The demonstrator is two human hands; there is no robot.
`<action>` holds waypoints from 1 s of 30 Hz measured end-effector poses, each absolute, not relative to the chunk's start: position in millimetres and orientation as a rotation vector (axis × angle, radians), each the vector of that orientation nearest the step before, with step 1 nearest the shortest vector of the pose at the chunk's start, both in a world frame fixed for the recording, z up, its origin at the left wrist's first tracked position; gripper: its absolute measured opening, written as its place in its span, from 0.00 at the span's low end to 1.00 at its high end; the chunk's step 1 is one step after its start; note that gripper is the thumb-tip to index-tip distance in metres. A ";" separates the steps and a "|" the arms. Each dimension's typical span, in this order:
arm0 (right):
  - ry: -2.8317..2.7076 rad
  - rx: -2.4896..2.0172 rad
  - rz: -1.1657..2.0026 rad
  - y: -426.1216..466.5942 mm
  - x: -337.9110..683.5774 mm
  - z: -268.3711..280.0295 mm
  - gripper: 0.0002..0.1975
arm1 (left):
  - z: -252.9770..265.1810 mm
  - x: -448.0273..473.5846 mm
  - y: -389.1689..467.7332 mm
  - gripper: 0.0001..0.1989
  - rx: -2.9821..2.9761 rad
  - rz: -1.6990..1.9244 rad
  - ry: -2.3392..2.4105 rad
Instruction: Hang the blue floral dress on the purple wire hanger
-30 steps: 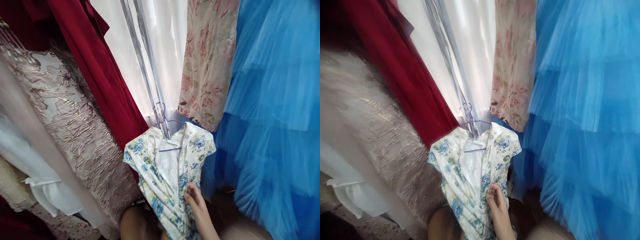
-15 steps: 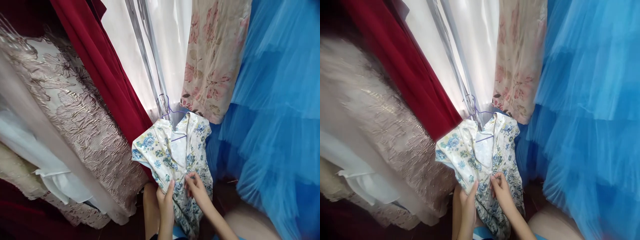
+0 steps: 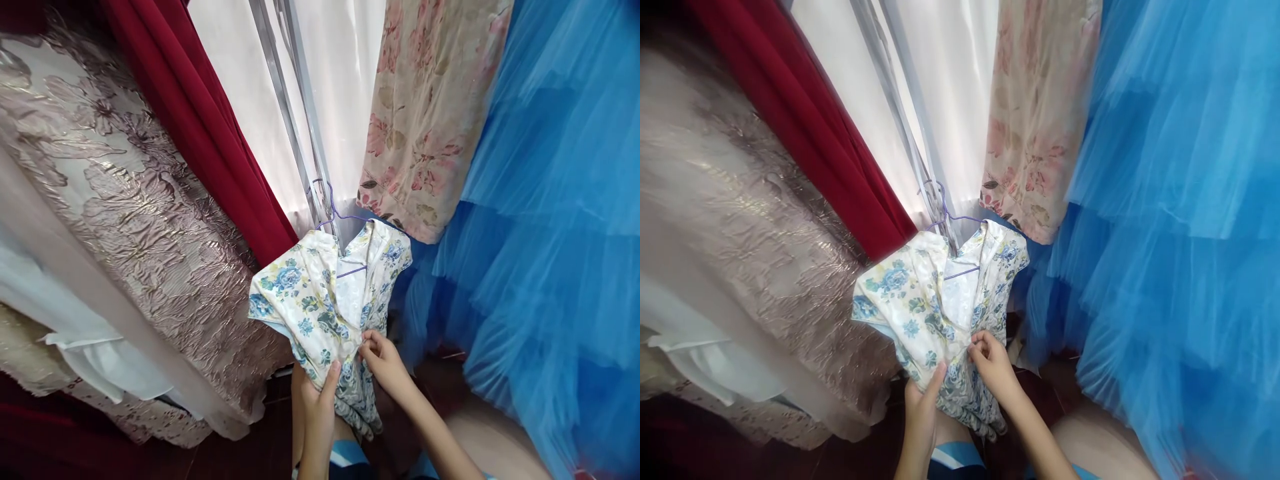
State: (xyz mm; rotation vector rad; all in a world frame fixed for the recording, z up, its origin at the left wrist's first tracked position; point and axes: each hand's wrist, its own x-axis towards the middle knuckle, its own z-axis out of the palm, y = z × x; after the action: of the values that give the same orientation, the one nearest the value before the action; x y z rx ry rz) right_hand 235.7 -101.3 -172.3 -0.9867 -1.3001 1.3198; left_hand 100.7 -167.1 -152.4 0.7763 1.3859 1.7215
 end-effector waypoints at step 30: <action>-1.148 -0.905 1.282 -62.5 255.4 -79.1 0.15 | -168.0 137.3 -139.0 0.06 1.905 1.428 1.583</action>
State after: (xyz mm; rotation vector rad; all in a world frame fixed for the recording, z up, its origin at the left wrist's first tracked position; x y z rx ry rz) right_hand 255.4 -62.5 -79.1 -0.9055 -1.1476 1.2821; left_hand 137.3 -139.0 -168.0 1.9049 1.5830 1.4276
